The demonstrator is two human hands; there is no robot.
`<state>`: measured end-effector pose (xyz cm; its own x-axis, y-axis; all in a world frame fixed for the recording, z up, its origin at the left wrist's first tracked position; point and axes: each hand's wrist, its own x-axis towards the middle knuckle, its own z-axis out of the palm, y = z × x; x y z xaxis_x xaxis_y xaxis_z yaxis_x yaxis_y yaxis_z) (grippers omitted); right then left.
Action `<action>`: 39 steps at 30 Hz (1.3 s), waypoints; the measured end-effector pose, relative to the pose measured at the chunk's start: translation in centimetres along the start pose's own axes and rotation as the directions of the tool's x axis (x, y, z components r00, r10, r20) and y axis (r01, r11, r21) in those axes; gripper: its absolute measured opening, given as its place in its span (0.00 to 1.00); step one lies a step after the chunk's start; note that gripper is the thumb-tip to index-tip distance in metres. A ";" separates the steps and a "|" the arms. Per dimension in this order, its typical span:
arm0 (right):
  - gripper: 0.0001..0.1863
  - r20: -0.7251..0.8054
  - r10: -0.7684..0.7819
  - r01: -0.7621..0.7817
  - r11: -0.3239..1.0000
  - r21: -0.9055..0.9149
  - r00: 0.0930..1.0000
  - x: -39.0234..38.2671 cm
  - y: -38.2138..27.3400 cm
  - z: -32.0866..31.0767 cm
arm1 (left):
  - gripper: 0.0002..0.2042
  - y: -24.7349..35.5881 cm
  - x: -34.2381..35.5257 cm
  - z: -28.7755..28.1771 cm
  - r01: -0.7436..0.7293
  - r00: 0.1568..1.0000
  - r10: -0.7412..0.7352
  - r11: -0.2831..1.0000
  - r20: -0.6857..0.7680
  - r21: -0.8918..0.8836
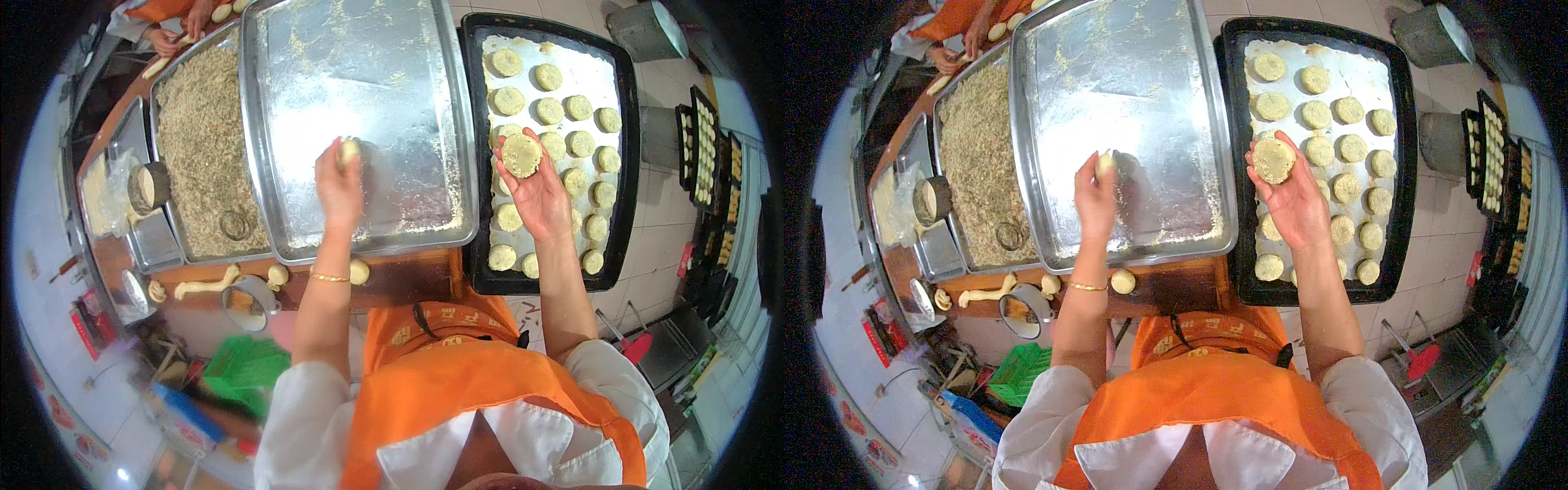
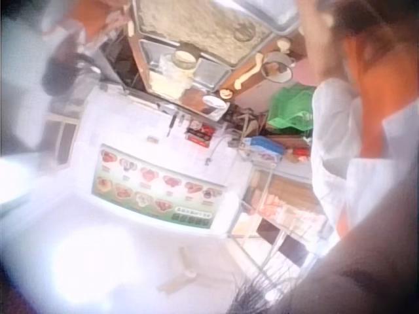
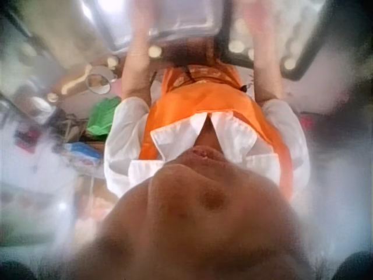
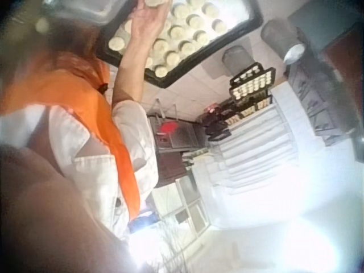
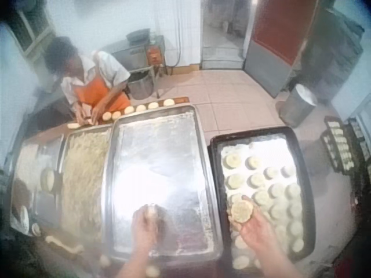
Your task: The person places dough balls into small metal molds on a tray, presses them down to flatten, transfers them to a large black baking sheet, and then moves the tray across the workspace.
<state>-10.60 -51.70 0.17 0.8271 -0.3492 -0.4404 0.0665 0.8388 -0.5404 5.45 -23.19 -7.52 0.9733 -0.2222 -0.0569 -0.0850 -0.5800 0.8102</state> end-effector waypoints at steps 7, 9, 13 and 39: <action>0.25 -0.057 -0.071 0.064 0.992 -0.110 0.996 -1.2 -2.7 -4.7 | 0.18 11.6 1.1 1.1 0.521 0.847 -0.116 0.376 0.519 -0.767; 0.23 -0.146 -0.112 0.086 0.981 -0.176 0.983 -1.0 -3.4 -6.2 | 0.17 14.2 1.6 4.2 0.530 0.832 -0.112 0.450 0.543 -0.719; 0.21 -0.210 -0.199 0.137 0.951 -0.277 0.957 -2.4 -7.7 -8.5 | 0.16 19.2 3.6 13.2 0.489 0.783 -0.083 0.695 0.617 -0.527; 0.20 -0.372 -0.334 0.165 0.893 -0.418 0.866 -7.9 -13.7 -19.0 | 0.26 23.5 9.1 34.9 -0.593 0.765 0.389 0.736 0.513 0.326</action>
<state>-28.62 -68.41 -2.54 0.4862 -0.7384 -0.4674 -0.0376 0.5167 -0.8554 4.88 -66.20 -9.40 0.6021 -0.7979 -0.0273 -0.7095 -0.5504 0.4401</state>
